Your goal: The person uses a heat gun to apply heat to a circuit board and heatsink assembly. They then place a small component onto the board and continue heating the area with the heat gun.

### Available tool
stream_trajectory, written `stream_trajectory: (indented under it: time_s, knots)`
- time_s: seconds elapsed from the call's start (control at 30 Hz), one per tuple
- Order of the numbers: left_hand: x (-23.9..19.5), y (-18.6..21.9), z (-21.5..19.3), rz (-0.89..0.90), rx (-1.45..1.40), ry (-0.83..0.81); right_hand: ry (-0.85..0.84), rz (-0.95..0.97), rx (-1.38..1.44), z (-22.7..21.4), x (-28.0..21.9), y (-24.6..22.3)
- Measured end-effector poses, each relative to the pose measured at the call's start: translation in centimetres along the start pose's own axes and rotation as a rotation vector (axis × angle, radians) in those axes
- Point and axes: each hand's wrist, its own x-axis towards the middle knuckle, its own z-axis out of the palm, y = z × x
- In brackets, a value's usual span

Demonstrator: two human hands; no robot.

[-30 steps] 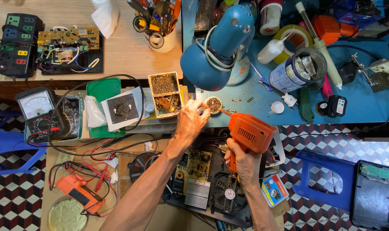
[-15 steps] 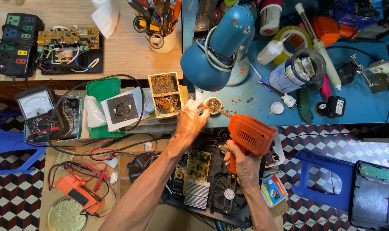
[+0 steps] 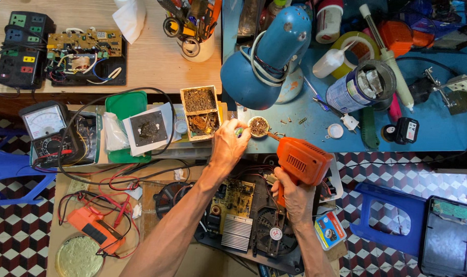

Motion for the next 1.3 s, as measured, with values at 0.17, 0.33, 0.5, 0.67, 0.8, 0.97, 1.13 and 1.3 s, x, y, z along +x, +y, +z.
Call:
stream_trajectory:
  time_s: [0.17,0.33,0.5,0.67,0.8,0.97,1.13,1.3]
  knots:
    - [-2.7,0.0,-2.2,-0.507,-0.365,-0.141,0.015,0.005,-0.016,0.1,0.3,0.7]
    - [-7.6,-1.9,-5.1,-0.757,-0.607,-0.212,0.013,-0.006,-0.059,0.0,0.3,1.2]
    - [-10.4,-3.6,-6.8,-0.756,-0.704,-0.178,0.026,-0.017,-0.075,0.1,0.3,1.8]
    - [-9.8,-3.9,-5.9,-0.636,-0.651,-0.173,0.009,-0.046,-0.116,-0.2,0.5,2.6]
    - [-9.0,-3.5,-5.2,-0.560,-0.479,-0.140,-0.002,-0.072,-0.262,-0.8,0.6,3.1]
    - [-9.1,-3.1,-4.9,-0.518,-0.386,-0.098,-0.010,-0.044,-0.283,-1.1,0.8,3.1]
    - [-9.7,-2.6,-4.3,-0.506,-0.243,-0.152,0.000,-0.010,-0.203,-0.6,0.8,2.3]
    - [-10.3,-1.4,-3.8,-0.556,-0.358,-0.154,-0.039,0.078,0.061,-0.9,1.1,0.9]
